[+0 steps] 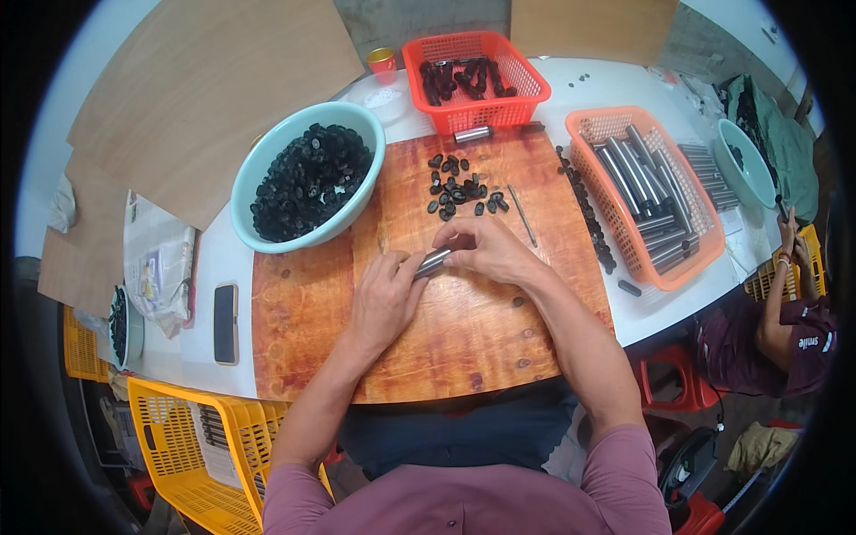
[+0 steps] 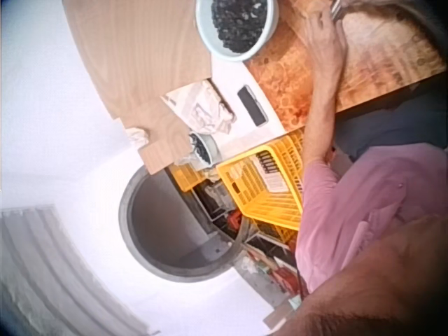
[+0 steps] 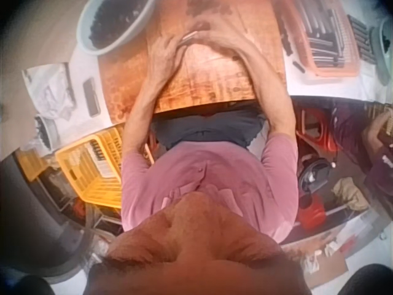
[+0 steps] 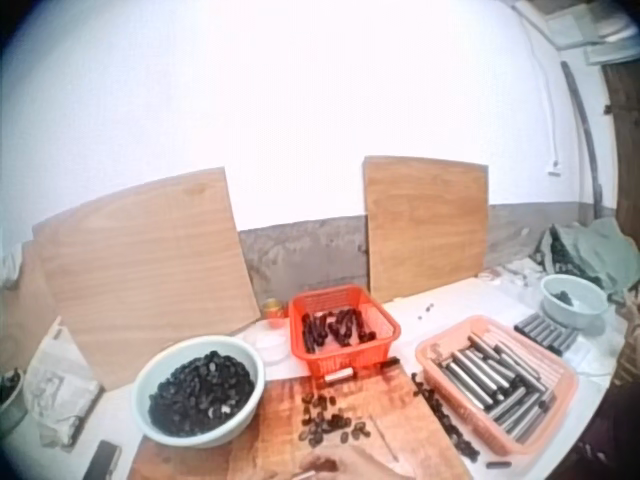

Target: The person repeatedly picks small black circular parts from a bowl and inserts them into a cylindrical metal tool held in the left hand. After each insertion, the person places the tool into a yellow basket. The process is repeated continuously throughout the clip.

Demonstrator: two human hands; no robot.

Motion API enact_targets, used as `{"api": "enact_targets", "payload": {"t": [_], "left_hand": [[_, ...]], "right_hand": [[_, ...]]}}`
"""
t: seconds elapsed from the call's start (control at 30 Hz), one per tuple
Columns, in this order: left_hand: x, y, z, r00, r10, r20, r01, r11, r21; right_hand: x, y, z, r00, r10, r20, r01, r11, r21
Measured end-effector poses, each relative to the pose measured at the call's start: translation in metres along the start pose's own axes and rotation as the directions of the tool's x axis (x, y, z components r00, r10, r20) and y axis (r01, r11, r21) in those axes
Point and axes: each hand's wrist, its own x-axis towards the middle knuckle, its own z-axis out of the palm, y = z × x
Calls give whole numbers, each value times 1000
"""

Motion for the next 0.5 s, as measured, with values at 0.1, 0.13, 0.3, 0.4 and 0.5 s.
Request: {"api": "enact_targets", "payload": {"t": [0.1, 0.13, 0.3, 0.4, 0.5], "left_hand": [[0, 1, -2, 1000, -5, -4, 5, 999, -50], [0, 1, -2, 1000, -25, 6, 25, 998, -56], [3, 1, -6, 995, -78, 60, 81, 996, -47], [6, 2, -10, 997, -31, 77, 32, 999, -9], [6, -1, -10, 998, -7, 57, 10, 999, -47]], "right_hand": [[0, 4, 0, 1000, -7, 16, 7, 1000, 7], [0, 4, 0, 1000, -9, 15, 9, 1000, 13], [2, 7, 0, 999, 8, 44, -8, 1000, -2], [2, 5, -1, 996, 52, 73, -51, 999, -15], [4, -3, 2, 998, 51, 49, -50, 998, -30]]}}
